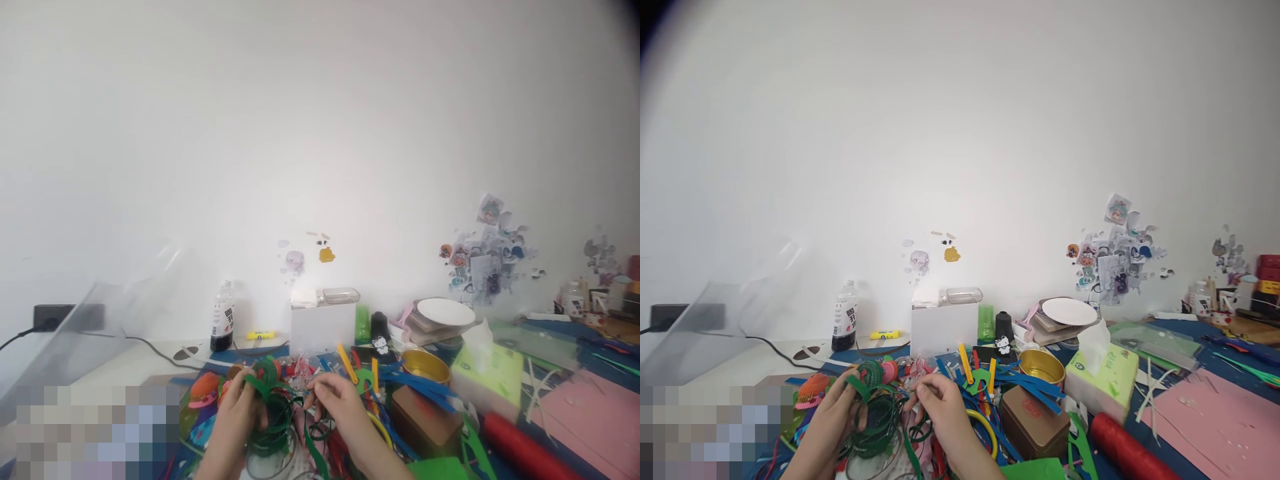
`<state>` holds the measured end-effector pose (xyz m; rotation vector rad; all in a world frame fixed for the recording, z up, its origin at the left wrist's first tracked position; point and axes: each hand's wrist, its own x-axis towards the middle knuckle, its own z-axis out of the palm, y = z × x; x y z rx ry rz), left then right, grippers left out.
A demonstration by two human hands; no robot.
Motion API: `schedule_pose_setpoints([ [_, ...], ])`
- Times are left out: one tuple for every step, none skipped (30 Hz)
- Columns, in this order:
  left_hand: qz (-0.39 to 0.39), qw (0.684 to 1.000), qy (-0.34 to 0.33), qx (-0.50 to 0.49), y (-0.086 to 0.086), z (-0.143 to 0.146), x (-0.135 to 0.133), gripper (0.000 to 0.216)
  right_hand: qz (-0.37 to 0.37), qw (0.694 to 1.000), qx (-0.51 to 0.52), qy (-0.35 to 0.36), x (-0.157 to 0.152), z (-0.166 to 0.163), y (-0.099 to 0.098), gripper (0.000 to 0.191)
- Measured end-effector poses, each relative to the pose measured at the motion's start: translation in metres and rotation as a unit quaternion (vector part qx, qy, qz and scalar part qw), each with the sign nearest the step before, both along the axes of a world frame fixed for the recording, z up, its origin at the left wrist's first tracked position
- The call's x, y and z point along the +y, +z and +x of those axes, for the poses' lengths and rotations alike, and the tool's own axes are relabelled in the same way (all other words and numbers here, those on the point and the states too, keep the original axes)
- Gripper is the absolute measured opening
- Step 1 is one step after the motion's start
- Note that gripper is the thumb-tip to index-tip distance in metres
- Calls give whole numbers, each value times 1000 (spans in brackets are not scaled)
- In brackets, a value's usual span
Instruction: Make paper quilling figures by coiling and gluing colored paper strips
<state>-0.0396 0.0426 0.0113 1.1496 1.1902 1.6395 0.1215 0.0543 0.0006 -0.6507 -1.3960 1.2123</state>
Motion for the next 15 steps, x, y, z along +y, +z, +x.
schedule_pose_setpoints([
  [7, 999, -1, -39, 1, 1, -2, 31, -6, 1000, 5, 11, -1, -3, -2, 39],
  [10, 997, -8, -80, 1, 2, -3, 28, -12, 1000, 12, 19, -2, -6, -4, 40],
  [10, 992, -21, -123, 1, 4, -4, 27, -16, 999, 17, 26, -2, -9, -7, 41],
  [10, 985, -43, -165, 1, 6, -5, 28, -19, 999, 22, 32, -1, -12, -10, 41],
  [8, 977, -68, -203, 1, 7, -5, 29, -22, 999, 26, 37, 0, -14, -13, 42],
  [5, 968, -93, -235, 0, 9, -4, 30, -25, 998, 30, 39, 1, -16, -16, 43],
  [1, 960, -114, -255, -1, 11, -3, 31, -27, 998, 35, 41, 3, -17, -18, 44],
  [-4, 956, -133, -262, -2, 12, -2, 31, -29, 998, 39, 40, 4, -17, -20, 44],
  [-11, 955, -147, -256, -4, 14, -1, 31, -29, 998, 43, 37, 6, -17, -20, 44],
  [-20, 958, -154, -240, -6, 15, 0, 31, -28, 998, 46, 33, 7, -16, -20, 44],
  [-32, 963, -156, -218, -8, 15, 2, 31, -28, 998, 47, 27, 7, -14, -19, 44],
  [-44, 967, -155, -195, -11, 16, 4, 32, -28, 998, 45, 19, 8, -12, -18, 44],
  [-55, 972, -151, -173, -13, 16, 5, 35, -27, 999, 42, 8, 8, -10, -16, 44],
  [-61, 976, -144, -155, -16, 16, 7, 39, -25, 999, 38, -3, 8, -8, -14, 44],
  [-63, 979, -136, -140, -18, 16, 8, 44, -24, 999, 34, -13, 8, -6, -13, 44],
])
